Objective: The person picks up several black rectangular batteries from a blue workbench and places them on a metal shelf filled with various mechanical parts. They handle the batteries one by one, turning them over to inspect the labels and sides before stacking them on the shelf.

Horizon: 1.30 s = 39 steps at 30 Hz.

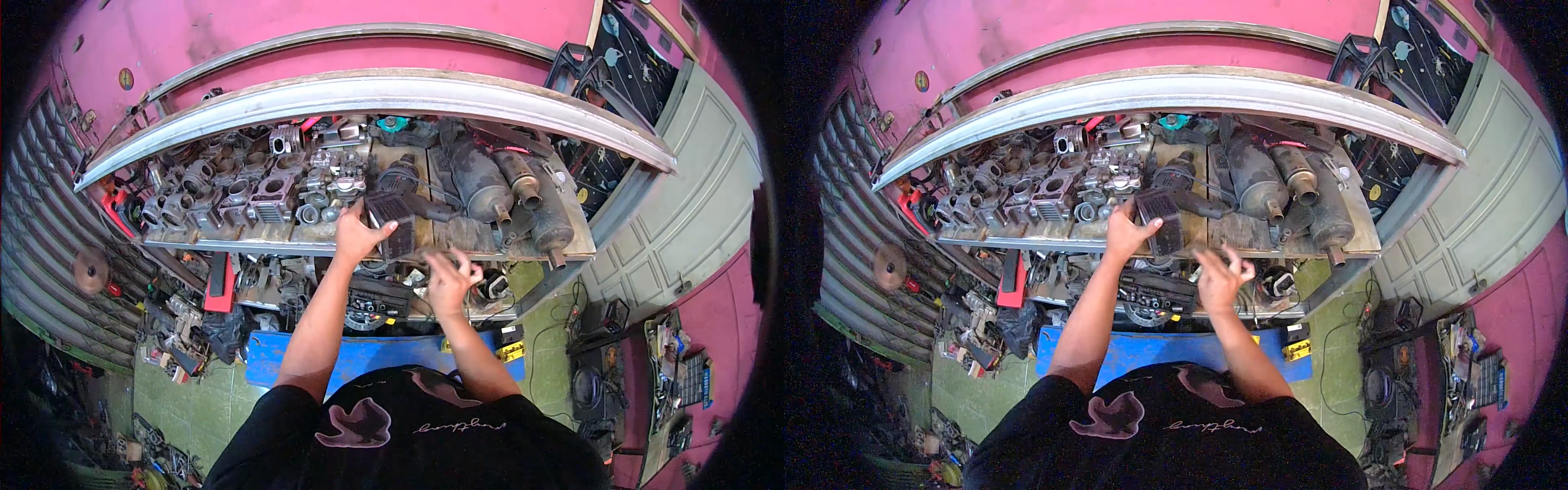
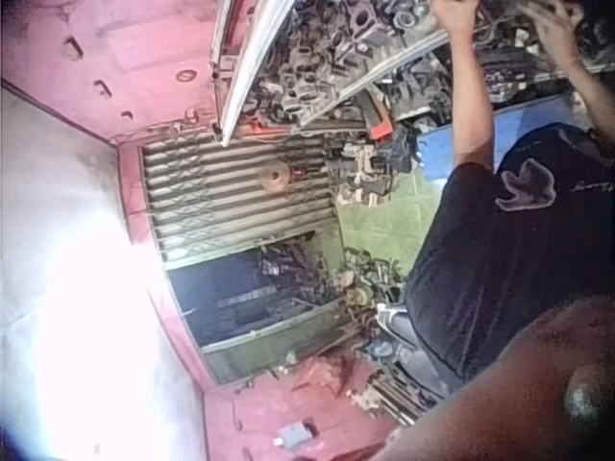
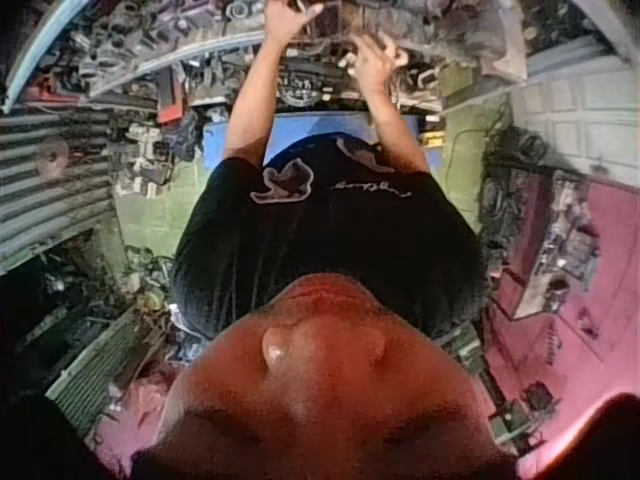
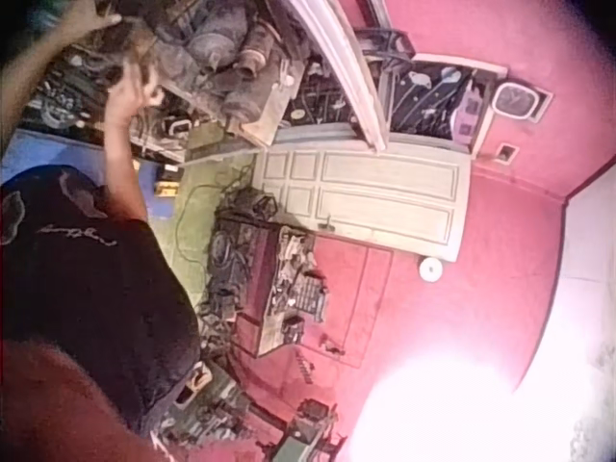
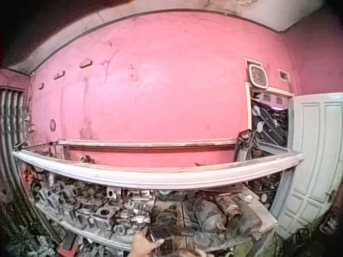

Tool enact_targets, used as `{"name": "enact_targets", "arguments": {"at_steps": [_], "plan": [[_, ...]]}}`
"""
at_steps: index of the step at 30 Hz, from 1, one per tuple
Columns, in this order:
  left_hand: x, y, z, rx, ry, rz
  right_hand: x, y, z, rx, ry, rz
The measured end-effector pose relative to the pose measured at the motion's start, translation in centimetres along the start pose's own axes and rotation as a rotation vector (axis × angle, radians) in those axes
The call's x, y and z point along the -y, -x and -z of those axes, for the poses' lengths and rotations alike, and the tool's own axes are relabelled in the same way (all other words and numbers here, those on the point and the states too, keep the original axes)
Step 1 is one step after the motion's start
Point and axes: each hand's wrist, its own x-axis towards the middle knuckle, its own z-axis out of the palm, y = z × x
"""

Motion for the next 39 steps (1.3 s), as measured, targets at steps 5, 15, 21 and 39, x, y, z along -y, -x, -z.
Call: {"name": "enact_targets", "arguments": {"at_steps": [5,15,21,39], "plan": [[-2.9,-1.0,0.2,-0.05,-0.221,-0.188,-2.5,-3.6,1.5,-0.003,0.024,-0.156],[-3.5,1.9,2.4,-0.014,-0.215,-0.351,0.5,-3.5,2.1,0.087,-0.265,-0.275],[-3.9,3.4,2.7,0.126,-0.338,-0.56,3.2,-6.2,0.6,0.439,-0.492,-0.416],[-2.1,2.2,1.5,0.252,-0.082,-0.051,1.5,-6.2,1.8,0.448,-0.322,-0.224]]}}
